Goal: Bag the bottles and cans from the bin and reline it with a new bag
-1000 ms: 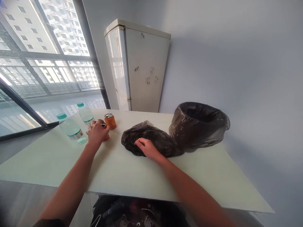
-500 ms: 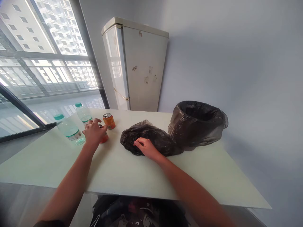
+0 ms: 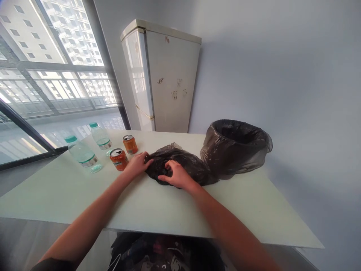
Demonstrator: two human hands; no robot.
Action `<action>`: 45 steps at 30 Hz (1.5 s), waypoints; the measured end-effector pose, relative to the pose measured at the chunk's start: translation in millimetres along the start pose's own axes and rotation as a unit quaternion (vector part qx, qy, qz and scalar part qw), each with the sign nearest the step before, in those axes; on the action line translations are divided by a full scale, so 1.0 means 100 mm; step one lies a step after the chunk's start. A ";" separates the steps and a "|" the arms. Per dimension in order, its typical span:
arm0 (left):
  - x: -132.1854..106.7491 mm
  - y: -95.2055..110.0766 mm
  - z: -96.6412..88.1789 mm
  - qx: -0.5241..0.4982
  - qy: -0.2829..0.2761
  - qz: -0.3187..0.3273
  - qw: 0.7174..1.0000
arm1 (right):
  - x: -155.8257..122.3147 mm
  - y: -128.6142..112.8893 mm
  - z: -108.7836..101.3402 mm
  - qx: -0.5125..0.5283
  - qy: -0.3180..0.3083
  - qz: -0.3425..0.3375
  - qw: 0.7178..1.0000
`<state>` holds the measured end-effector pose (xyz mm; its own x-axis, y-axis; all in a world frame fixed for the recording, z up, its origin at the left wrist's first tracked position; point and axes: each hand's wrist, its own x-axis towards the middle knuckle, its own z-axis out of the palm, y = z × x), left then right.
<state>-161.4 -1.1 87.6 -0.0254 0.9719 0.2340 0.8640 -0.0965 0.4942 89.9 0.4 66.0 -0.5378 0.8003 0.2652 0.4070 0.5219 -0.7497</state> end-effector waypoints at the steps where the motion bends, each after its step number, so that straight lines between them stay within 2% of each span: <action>1: 0.01 -0.01 0.05 -0.010 -0.011 0.007 1.000 | -0.01 0.00 0.01 -0.013 -0.021 0.000 1.000; 4: 0.02 0.00 0.08 -0.028 0.006 0.025 0.999 | -0.02 0.02 0.03 -0.034 -0.056 -0.016 0.998; 6: 0.03 0.02 0.04 -0.089 0.059 0.028 0.994 | 0.00 0.03 0.04 0.022 -0.046 -0.009 0.999; 7: 0.03 0.03 0.02 -0.155 0.095 0.025 0.983 | 0.01 0.03 0.03 0.076 -0.024 0.008 0.997; 8: 0.04 0.03 0.01 -0.245 0.129 0.017 0.961 | 0.03 0.02 0.02 0.136 0.010 0.035 0.990; 10: 0.05 0.04 0.01 -0.442 0.161 -0.011 0.882 | 0.05 0.00 -0.02 0.257 0.097 0.096 0.957; 11: 0.05 0.03 0.03 -0.511 0.151 -0.027 0.846 | 0.05 -0.03 -0.04 0.313 0.135 0.121 0.932; 12: 0.05 0.03 0.06 -0.549 0.130 -0.040 0.824 | 0.05 -0.05 -0.07 0.363 0.161 0.136 0.907; 13: 0.05 0.04 0.09 -0.560 0.105 -0.048 0.821 | 0.05 -0.08 -0.09 0.406 0.175 0.141 0.886; 15: 0.02 0.06 0.18 -0.531 0.048 -0.043 0.845 | 0.05 -0.12 -0.13 0.467 0.182 0.135 0.855; 17: -0.01 0.10 0.26 -0.497 -0.013 -0.018 0.868 | 0.07 -0.12 -0.15 0.496 0.185 0.142 0.836; 19: -0.03 0.14 0.34 -0.474 -0.059 0.009 0.879 | 0.09 -0.08 -0.16 0.513 0.184 0.171 0.821; 21: -0.03 0.16 0.39 -0.456 -0.059 0.029 0.887 | 0.11 -0.01 -0.15 0.514 0.172 0.199 0.816; 23: -0.02 0.15 0.39 -0.458 -0.025 0.039 0.888 | 0.13 0.08 -0.16 0.493 0.191 0.208 0.823; 26: 0.01 0.11 0.31 -0.485 0.033 0.044 0.873 | 0.15 0.20 -0.18 0.417 0.304 0.199 0.833; 28: 0.02 0.09 0.23 -0.523 0.057 0.034 0.850 | 0.16 0.27 -0.21 0.338 0.356 0.209 0.846; 31: 0.02 0.08 0.15 -0.595 0.038 -0.006 0.803 | 0.15 0.31 -0.23 0.265 0.342 0.241 0.869; 33: 0.01 0.09 0.15 -0.604 0.018 -0.018 0.796 | 0.13 0.27 -0.23 0.231 0.332 0.233 0.884; 34: 0.01 0.09 0.16 -0.596 0.017 -0.016 0.803 | 0.11 0.22 -0.22 0.188 0.342 0.206 0.898; 36: 0.02 0.08 0.21 -0.572 0.031 -0.008 0.819 | 0.07 0.10 -0.20 0.044 0.370 0.106 0.922; 39: 0.03 0.07 0.29 -0.546 0.048 -0.014 0.836 | -0.02 -0.09 -0.16 -0.152 0.395 -0.042 0.905; 41: 0.03 0.07 0.32 -0.543 0.043 -0.024 0.838 | -0.07 -0.18 -0.13 -0.195 0.354 -0.096 0.910; 45: -0.01 0.12 0.31 -0.548 -0.006 -0.026 0.836 | -0.10 -0.25 -0.01 -0.181 0.176 -0.172 0.952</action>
<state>-135.5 3.4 67.4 -0.0375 0.9823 0.1837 -0.1170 -0.1869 0.9754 85.8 -19.9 82.8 -0.4309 0.5804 0.6910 0.5141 0.7872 -0.3406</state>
